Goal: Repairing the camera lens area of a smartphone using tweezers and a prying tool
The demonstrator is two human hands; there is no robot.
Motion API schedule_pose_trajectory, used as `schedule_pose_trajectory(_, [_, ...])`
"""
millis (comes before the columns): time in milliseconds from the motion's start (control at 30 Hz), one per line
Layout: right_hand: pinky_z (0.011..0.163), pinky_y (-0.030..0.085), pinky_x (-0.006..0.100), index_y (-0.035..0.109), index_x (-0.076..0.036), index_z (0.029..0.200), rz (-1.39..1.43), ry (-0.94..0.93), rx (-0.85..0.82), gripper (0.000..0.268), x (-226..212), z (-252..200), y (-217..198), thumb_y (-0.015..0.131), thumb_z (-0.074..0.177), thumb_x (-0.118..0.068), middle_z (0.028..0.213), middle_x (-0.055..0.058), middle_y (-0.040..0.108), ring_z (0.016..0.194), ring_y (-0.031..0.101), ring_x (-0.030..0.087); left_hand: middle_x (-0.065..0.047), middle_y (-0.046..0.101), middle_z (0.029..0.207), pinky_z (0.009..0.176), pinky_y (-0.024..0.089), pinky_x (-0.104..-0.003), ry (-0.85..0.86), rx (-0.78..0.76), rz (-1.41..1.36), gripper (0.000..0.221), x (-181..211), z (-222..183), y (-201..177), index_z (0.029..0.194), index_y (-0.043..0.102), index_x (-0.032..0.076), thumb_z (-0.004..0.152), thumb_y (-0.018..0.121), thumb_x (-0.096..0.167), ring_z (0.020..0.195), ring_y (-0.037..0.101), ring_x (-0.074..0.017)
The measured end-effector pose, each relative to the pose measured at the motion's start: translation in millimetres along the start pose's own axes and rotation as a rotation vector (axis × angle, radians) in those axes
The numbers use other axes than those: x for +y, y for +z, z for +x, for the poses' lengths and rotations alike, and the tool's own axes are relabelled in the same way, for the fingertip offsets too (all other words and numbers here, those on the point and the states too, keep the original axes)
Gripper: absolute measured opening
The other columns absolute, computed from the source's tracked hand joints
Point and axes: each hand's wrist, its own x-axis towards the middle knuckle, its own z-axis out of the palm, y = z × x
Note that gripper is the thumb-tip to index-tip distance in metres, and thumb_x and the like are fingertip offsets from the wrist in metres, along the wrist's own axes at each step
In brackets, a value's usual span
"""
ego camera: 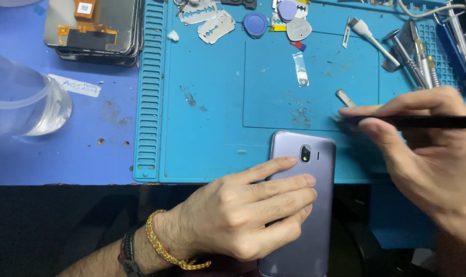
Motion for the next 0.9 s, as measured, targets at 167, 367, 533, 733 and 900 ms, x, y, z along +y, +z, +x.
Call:
schedule_pose_trajectory(167, [0.093, 0.054, 0.039, 0.057, 0.017, 0.143, -0.152, 0.163, 0.143, 0.060, 96.2, -44.6, -42.3, 0.018, 0.142, -0.030, 0.117, 0.029, 0.065, 0.097, 0.066, 0.033, -0.022, 0.076, 0.113, 0.109, 0.065, -0.057, 0.047, -0.026, 0.040, 0.024, -2.4, -0.2, -1.0, 0.087, 0.068, -0.001, 0.109, 0.064, -0.009, 0.113, 0.077, -0.0354])
schedule_pose_trajectory(367, [0.080, 0.063, 0.038, 0.049, 0.014, 0.113, 0.060, 0.067, 0.233, 0.036, 24.9, -39.4, -7.6, 0.042, 0.122, -0.020, 0.099, 0.029, 0.069, 0.076, 0.074, 0.033, -0.023, 0.076, 0.110, 0.110, 0.062, -0.063, 0.072, -0.062, 0.091, 0.019, -0.2, 8.5, -2.2, 0.092, 0.070, -0.003, 0.108, 0.063, -0.008, 0.110, 0.080, -0.0355])
schedule_pose_trajectory(533, [0.069, 0.063, 0.036, 0.057, 0.015, 0.097, 0.140, -0.035, 0.242, 0.034, 34.3, -35.4, 0.2, 0.047, 0.113, -0.013, 0.090, 0.029, 0.069, 0.069, 0.073, 0.032, -0.017, 0.078, 0.115, 0.108, 0.064, -0.058, 0.100, -0.164, 0.239, 0.012, 9.8, 11.9, -22.3, 0.112, 0.074, 0.008, 0.111, 0.062, 0.007, 0.115, 0.081, -0.0292])
schedule_pose_trajectory(733, [0.076, 0.064, 0.033, 0.050, 0.013, 0.109, 0.148, 0.031, 0.238, 0.015, 30.6, -39.0, -4.8, 0.051, 0.115, 0.000, 0.099, 0.027, 0.072, 0.076, 0.076, 0.029, -0.011, 0.077, 0.128, 0.110, 0.049, -0.066, -0.012, -0.376, 0.412, 0.026, 25.0, -8.4, -77.8, 0.124, 0.074, 0.012, 0.109, 0.053, 0.013, 0.122, 0.079, -0.0233])
schedule_pose_trajectory(900, [0.078, 0.062, 0.031, 0.053, 0.016, 0.110, 0.139, 0.045, 0.231, 0.016, 22.9, -37.4, -4.0, 0.052, 0.117, 0.002, 0.099, 0.027, 0.072, 0.078, 0.075, 0.028, -0.019, 0.071, 0.137, 0.111, 0.052, -0.064, -0.191, -0.464, 0.652, 0.047, 36.6, -8.3, -101.1, 0.132, 0.070, 0.002, 0.111, 0.028, 0.007, 0.128, 0.072, -0.0375])
